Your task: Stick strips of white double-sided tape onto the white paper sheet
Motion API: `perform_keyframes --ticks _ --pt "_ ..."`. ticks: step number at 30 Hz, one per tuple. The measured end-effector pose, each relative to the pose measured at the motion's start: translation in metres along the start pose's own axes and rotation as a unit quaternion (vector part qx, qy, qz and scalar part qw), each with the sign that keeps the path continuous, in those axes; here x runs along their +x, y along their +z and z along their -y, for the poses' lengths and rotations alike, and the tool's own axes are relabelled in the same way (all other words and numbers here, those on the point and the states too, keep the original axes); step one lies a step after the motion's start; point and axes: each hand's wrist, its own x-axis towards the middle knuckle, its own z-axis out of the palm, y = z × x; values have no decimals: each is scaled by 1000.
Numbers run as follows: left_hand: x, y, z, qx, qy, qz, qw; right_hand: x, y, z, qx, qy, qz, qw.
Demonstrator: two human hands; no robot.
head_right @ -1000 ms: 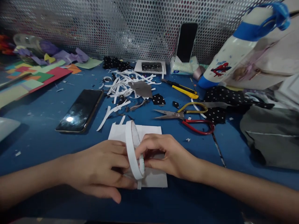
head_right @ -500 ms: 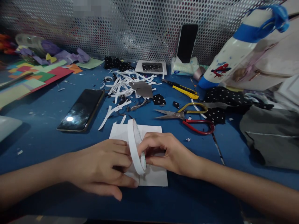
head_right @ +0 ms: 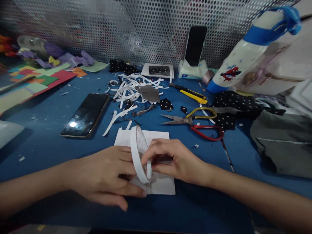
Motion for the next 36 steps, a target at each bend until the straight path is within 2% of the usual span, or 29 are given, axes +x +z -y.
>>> perform_keyframes --ticks 8,14,22,25,31,36 --pt "1 1 -3 44 4 -5 999 0 0 0 -3 9 3 1000" --pt "1 2 -4 42 1 -34 999 0 1 1 0 5 1 1000" --pt "1 6 -4 15 -9 -61 998 0 3 1 -33 -39 -2 999" --pt "1 6 -4 19 -8 -55 998 1 4 0 -35 -51 0 998" --pt "3 4 -2 16 15 -7 1000 0 5 0 -55 -68 3 996" --pt "4 2 -2 -15 16 -29 999 0 4 2 -93 -77 25 992"
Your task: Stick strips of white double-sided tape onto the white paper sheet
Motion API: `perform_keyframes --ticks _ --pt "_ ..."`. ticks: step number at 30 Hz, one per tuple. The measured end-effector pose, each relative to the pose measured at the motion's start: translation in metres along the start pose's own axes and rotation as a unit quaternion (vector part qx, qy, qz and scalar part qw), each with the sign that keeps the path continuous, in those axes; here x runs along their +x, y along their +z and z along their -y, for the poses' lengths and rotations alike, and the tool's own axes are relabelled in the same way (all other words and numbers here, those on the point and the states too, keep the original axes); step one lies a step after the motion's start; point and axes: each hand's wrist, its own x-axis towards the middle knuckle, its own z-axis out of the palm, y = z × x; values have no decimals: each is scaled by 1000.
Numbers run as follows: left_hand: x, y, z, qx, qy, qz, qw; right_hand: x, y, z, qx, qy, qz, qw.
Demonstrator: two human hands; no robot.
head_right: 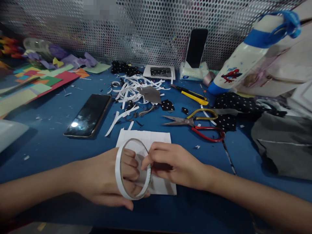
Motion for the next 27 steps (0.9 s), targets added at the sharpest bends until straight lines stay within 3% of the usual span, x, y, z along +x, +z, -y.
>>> perform_keyframes --ticks 12,18,23,27 --pt "1 -1 -3 30 -5 13 999 -1 -3 0 -96 -47 46 993" --pt "0 0 -2 27 3 8 1000 -1 -2 -4 -159 -78 25 984" --pt "-1 4 -1 61 -42 -16 997 0 -1 -7 -130 -66 -13 989" --pt "-3 6 -2 54 -38 -35 997 -2 0 -5 -80 7 -40 996"
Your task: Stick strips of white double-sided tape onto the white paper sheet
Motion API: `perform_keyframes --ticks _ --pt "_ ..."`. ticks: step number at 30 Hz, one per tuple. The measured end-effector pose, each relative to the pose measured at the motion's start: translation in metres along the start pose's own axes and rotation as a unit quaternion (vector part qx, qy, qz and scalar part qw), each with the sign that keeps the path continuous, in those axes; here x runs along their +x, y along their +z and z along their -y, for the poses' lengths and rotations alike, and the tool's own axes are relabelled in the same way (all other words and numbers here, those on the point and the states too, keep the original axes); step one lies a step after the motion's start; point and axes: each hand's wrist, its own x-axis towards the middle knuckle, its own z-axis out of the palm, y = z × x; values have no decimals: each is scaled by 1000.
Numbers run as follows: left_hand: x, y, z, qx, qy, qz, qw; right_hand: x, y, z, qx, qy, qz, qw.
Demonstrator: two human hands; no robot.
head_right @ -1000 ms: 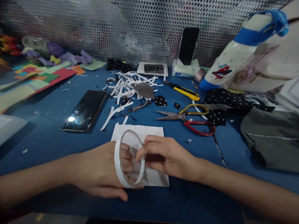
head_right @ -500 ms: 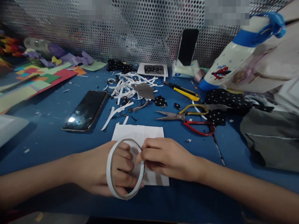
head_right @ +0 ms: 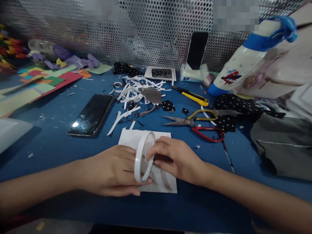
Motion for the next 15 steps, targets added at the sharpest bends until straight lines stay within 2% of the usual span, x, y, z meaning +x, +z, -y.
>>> perform_keyframes --ticks 6,15 --pt "-1 -1 1 0 14 13 1000 1 0 5 91 74 -27 993" --pt "0 -8 2 -44 24 47 998 2 -1 6 243 83 -16 966"
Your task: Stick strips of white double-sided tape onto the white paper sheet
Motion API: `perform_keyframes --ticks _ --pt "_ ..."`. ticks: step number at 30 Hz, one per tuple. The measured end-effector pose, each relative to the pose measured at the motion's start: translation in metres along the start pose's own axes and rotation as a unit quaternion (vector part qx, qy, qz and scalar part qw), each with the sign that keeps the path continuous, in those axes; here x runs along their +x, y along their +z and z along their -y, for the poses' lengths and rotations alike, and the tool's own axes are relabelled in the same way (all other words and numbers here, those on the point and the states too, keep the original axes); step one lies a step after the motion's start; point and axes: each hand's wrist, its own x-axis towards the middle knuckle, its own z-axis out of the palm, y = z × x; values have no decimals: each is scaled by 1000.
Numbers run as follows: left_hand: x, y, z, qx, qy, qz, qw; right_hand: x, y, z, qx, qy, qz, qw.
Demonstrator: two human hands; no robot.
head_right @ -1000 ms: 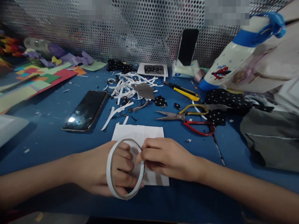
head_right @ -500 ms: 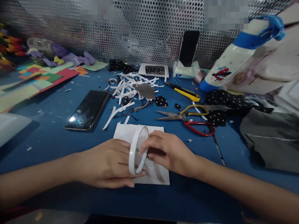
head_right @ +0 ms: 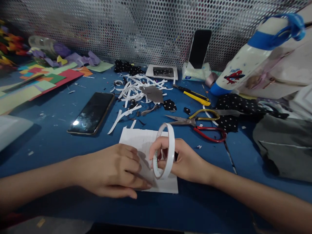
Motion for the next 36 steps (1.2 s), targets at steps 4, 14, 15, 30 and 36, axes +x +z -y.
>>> perform_keyframes --ticks 4,14,15,30,36 --pt "0 0 0 -1 -11 22 1000 -2 2 4 11 3 2 1000" --pt "-1 0 0 6 14 -8 1000 2 3 1 -97 38 -42 994" --pt "-1 0 0 12 11 -6 1000 3 3 1 -102 46 -46 993" --pt "-3 2 0 17 11 -5 1000 4 11 -1 -197 49 -57 978" --pt "-4 4 0 12 -3 -7 1000 5 13 0 -193 50 -55 978"
